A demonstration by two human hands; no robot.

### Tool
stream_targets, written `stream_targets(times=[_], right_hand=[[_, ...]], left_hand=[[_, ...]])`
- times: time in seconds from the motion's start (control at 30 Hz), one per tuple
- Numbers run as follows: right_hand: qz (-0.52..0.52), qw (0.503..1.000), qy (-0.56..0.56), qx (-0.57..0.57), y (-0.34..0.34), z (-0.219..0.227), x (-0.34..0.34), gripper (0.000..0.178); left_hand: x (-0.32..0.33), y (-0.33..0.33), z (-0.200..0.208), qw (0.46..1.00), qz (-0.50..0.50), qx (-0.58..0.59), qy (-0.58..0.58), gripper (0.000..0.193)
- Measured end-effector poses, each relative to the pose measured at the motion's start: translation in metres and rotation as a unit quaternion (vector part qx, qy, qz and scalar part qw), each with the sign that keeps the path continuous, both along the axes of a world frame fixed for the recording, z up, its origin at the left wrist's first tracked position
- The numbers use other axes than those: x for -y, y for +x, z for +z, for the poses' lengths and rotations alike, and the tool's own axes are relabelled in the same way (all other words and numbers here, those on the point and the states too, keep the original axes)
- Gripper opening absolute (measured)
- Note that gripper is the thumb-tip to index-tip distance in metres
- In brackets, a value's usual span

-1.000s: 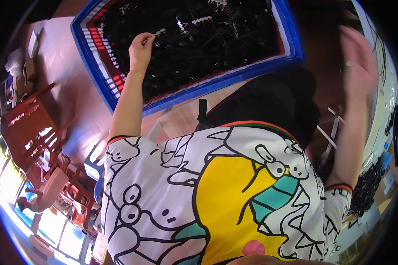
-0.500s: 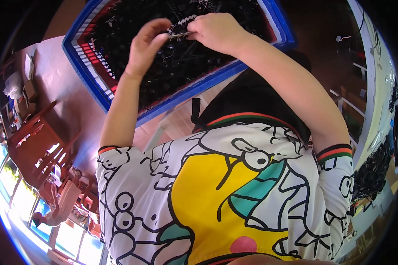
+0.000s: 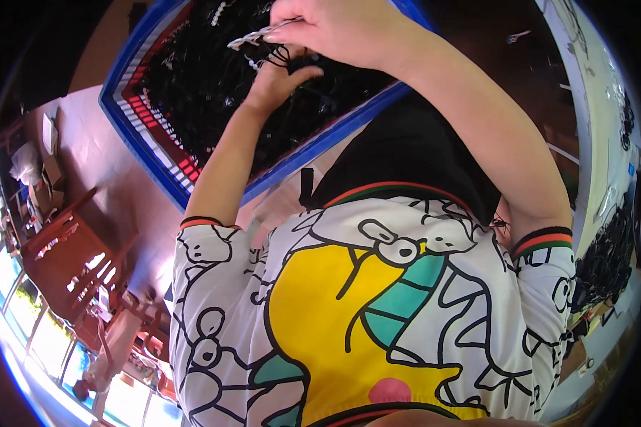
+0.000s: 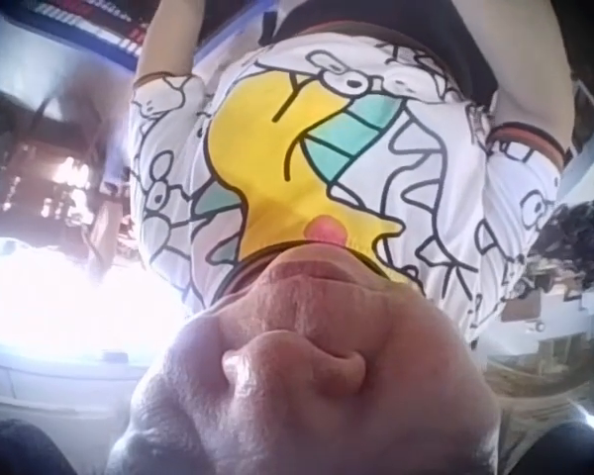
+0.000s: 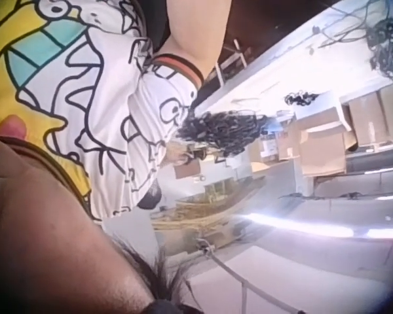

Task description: The person assembles small electronic components by taking led lights, wires, and plastic housings from storage bins and joining them with glue from a tube.

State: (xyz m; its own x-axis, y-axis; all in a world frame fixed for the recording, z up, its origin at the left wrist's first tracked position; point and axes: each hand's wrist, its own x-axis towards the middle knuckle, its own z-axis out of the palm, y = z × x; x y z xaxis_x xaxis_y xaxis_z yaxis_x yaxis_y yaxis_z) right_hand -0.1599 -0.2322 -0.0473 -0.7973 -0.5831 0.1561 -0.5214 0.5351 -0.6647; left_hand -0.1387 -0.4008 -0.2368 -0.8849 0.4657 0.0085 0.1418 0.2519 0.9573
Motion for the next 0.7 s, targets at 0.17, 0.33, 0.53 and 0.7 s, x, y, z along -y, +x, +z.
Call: stream_targets(times=[0.17,0.33,0.53,0.7], right_hand=[[-0.093,0.980,-0.176,-0.025,-0.007,-0.002,-0.025,0.029],[-0.173,0.959,-0.185,0.126,-0.006,-0.032,-0.097,0.037],[-0.160,0.984,-0.049,0.063,0.032,-0.048,-0.119,0.056],[-0.054,0.980,-0.027,0.187,0.027,0.001,-0.099,0.076]], left_hand=[[-0.036,0.000,0.018,0.964,0.044,0.185,0.186,0.017],[-0.040,-0.016,0.092,0.960,0.084,0.108,0.244,0.036],[-0.057,-0.024,0.193,0.915,0.009,0.141,0.379,0.035],[-0.073,-0.037,0.280,0.904,-0.156,0.116,0.380,0.027]])
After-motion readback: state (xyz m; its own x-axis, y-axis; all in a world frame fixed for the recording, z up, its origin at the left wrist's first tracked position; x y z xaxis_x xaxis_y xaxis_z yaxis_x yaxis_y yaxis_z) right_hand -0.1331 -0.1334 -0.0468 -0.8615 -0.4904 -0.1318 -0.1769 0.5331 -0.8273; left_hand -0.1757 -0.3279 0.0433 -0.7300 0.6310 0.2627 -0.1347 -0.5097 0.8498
